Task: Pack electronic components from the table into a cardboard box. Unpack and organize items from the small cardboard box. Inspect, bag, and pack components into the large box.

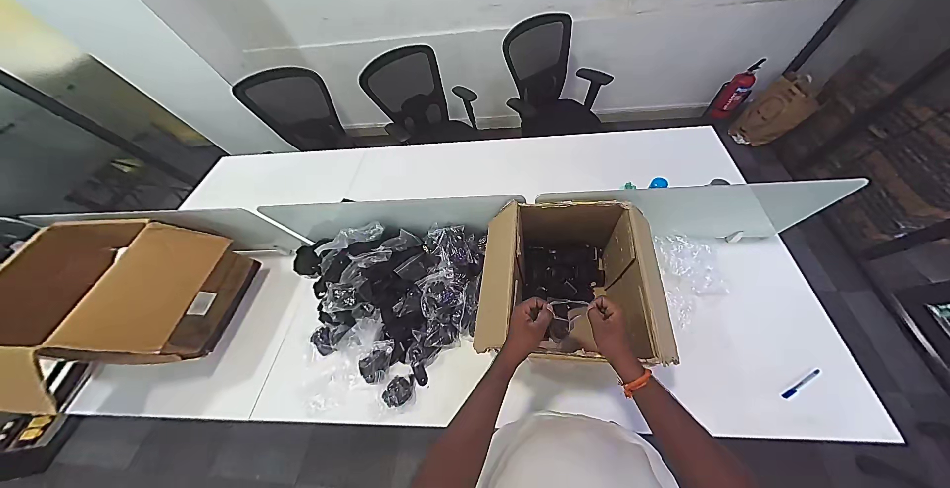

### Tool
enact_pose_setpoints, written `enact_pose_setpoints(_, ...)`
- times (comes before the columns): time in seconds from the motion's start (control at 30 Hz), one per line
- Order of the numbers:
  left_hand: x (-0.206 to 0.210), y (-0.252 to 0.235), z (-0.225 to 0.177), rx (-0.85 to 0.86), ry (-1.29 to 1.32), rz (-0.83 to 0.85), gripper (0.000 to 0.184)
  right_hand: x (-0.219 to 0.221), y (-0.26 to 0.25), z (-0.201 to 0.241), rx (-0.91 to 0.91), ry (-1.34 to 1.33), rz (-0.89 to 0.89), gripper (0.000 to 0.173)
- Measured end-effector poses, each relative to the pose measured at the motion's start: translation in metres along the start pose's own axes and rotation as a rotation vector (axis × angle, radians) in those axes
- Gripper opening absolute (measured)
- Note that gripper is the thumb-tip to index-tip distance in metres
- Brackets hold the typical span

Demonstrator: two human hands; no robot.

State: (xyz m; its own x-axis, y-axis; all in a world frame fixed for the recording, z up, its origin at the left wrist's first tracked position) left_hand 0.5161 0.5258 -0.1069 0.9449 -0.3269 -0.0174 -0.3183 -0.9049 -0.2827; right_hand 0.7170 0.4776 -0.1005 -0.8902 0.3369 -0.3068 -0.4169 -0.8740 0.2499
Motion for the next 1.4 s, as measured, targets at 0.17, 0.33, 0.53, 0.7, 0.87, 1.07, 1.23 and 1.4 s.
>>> enact_pose_setpoints(0.17, 0.001, 0.0, -0.002, 0.023, -0.002, 0.007, 0.014, 0.001, 0.018, 0.021, -0.306, 0.129, -0.074, 0.017)
enact_pose_setpoints(0.33, 0.008, 0.0, -0.005, 0.056, -0.041, 0.104, 0.015, 0.036, 0.025, 0.025, -0.408, 0.376, 0.164, 0.025)
enact_pose_setpoints(0.53, 0.021, 0.006, -0.012, 0.127, -0.018, 0.279, 0.018, 0.06, 0.008, 0.001, -0.068, 0.664, 0.36, 0.035)
enact_pose_setpoints(0.7, 0.028, 0.008, -0.015, 0.179, 0.009, 0.357, 0.019, 0.056, 0.006, 0.0, 0.003, 0.674, 0.255, 0.029)
enact_pose_setpoints(0.87, -0.002, 0.001, -0.029, 0.307, -0.255, -0.02, 0.025, 0.03, 0.0, 0.004, 0.065, 0.184, 0.215, 0.048)
enact_pose_setpoints(1.07, -0.004, -0.005, -0.008, 0.015, 0.009, 0.0, 0.043, 0.016, 0.01, 0.013, 0.062, -0.219, 0.358, 0.053)
enact_pose_setpoints(1.23, 0.0, -0.006, -0.001, -0.054, 0.052, -0.014, 0.022, 0.022, 0.011, 0.017, -0.072, -0.171, 0.392, 0.059)
enact_pose_setpoints(1.4, -0.007, -0.002, -0.005, -0.03, 0.051, -0.09, 0.014, 0.029, 0.009, 0.017, -0.042, -0.086, 0.367, 0.058)
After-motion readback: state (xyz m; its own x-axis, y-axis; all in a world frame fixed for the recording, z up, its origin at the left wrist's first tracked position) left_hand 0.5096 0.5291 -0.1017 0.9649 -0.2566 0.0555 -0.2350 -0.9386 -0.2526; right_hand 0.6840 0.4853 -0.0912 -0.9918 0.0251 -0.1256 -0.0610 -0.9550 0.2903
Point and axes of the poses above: each hand's wrist, its own y-axis away from the middle knuckle, its own x-axis out of the palm, z = x × y, the point moved 9 cm from there along -y, towards the middle knuckle, and after that the axes turned 15 degrees about x, right-handed, at the moved point
